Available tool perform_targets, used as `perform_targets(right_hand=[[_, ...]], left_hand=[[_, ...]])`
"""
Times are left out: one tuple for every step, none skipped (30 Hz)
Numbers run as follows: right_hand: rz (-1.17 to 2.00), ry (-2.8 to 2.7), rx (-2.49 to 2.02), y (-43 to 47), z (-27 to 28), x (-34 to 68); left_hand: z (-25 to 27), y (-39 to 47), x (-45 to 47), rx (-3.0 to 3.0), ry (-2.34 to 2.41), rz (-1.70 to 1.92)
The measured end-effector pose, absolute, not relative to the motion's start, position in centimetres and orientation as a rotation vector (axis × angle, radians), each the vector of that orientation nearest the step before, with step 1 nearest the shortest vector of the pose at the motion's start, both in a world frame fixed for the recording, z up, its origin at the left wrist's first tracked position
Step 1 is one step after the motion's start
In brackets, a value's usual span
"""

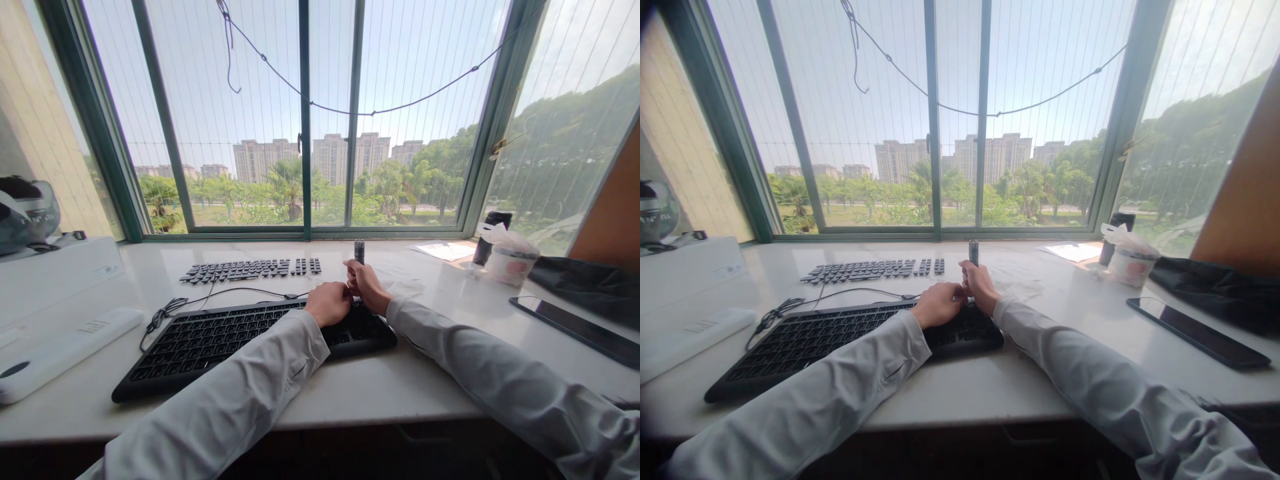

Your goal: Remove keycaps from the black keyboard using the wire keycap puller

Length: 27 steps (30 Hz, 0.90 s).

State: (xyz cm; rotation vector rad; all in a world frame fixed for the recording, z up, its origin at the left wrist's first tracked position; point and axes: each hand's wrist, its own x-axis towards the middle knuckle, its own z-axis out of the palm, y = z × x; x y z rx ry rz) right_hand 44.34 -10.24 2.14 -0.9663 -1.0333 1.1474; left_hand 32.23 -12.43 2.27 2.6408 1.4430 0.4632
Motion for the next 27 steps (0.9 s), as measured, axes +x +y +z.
perform_targets(right_hand=[[1.155,-1.023,-0.964,-10.2,2.1,44.3],[1.169,-1.014,-0.960,-10.1,2.1,44.4],[1.191,-1.006,-0.952,-10.1,2.1,44.4],[1.220,-1.001,-0.940,-10.0,2.1,44.6],[1.256,-0.998,-0.920,-10.1,2.1,44.7],[1.296,-0.996,-0.894,-10.1,2.1,44.9],[1.335,-0.993,-0.864,-10.1,2.2,45.2],[1.371,-0.987,-0.831,-10.2,2.2,45.4],[1.402,-0.979,-0.800,-10.3,2.2,45.7],[1.425,-0.969,-0.772,-10.4,2.2,45.9],[1.440,-0.959,-0.749,-10.5,2.2,46.1],[1.450,-0.947,-0.730,-10.6,2.2,46.2],[1.454,-0.936,-0.716,-10.7,2.2,46.2],[1.456,-0.927,-0.706,-10.8,2.3,46.2],[1.454,-0.918,-0.700,-10.9,2.3,46.2],[1.451,-0.910,-0.696,-11.0,2.3,46.1],[1.446,-0.903,-0.694,-11.1,2.3,46.0],[1.441,-0.899,-0.692,-11.1,2.3,46.0],[1.434,-0.896,-0.691,-11.2,2.3,45.9],[1.427,-0.894,-0.690,-11.2,2.3,45.9],[1.417,-0.893,-0.690,-11.2,2.2,45.9],[1.406,-0.893,-0.690,-11.2,2.2,45.9],[1.394,-0.893,-0.692,-11.1,2.2,46.0],[1.380,-0.895,-0.695,-11.1,2.2,46.0],[1.367,-0.898,-0.701,-11.1,2.2,46.0],[1.353,-0.905,-0.710,-11.0,2.2,45.9],[1.339,-0.915,-0.722,-11.0,2.2,45.9]], left_hand=[[2.3,-12.4,32.3,2.637,1.459,0.461],[2.3,-12.4,32.4,2.633,1.476,0.459],[2.2,-12.4,32.4,2.628,1.493,0.456],[2.3,-12.5,32.5,2.622,1.508,0.449],[2.3,-12.5,32.5,2.617,1.520,0.443],[2.3,-12.5,32.5,2.612,1.526,0.438],[2.3,-12.5,32.5,2.606,1.526,0.435],[2.4,-12.6,32.5,2.600,1.522,0.436],[2.4,-12.6,32.5,2.596,1.517,0.439],[2.5,-12.6,32.5,2.594,1.509,0.443],[2.5,-12.6,32.5,2.593,1.502,0.444],[2.5,-12.6,32.4,2.595,1.495,0.444],[2.5,-12.6,32.4,2.598,1.488,0.443],[2.5,-12.6,32.4,2.603,1.481,0.440],[2.5,-12.6,32.4,2.608,1.473,0.436],[2.5,-12.6,32.3,2.615,1.465,0.433],[2.4,-12.5,32.3,2.623,1.457,0.430],[2.4,-12.5,32.3,2.633,1.451,0.428],[2.4,-12.5,32.2,2.643,1.444,0.428],[2.4,-12.5,32.2,2.654,1.437,0.433],[2.4,-12.6,32.2,2.664,1.427,0.442],[2.4,-12.6,32.2,2.672,1.416,0.452],[2.4,-12.6,32.2,2.678,1.404,0.462],[2.4,-12.6,32.2,2.683,1.394,0.471],[2.4,-12.6,32.2,2.685,1.386,0.475],[2.4,-12.6,32.2,2.686,1.382,0.478],[2.4,-12.6,32.2,2.687,1.382,0.481]])
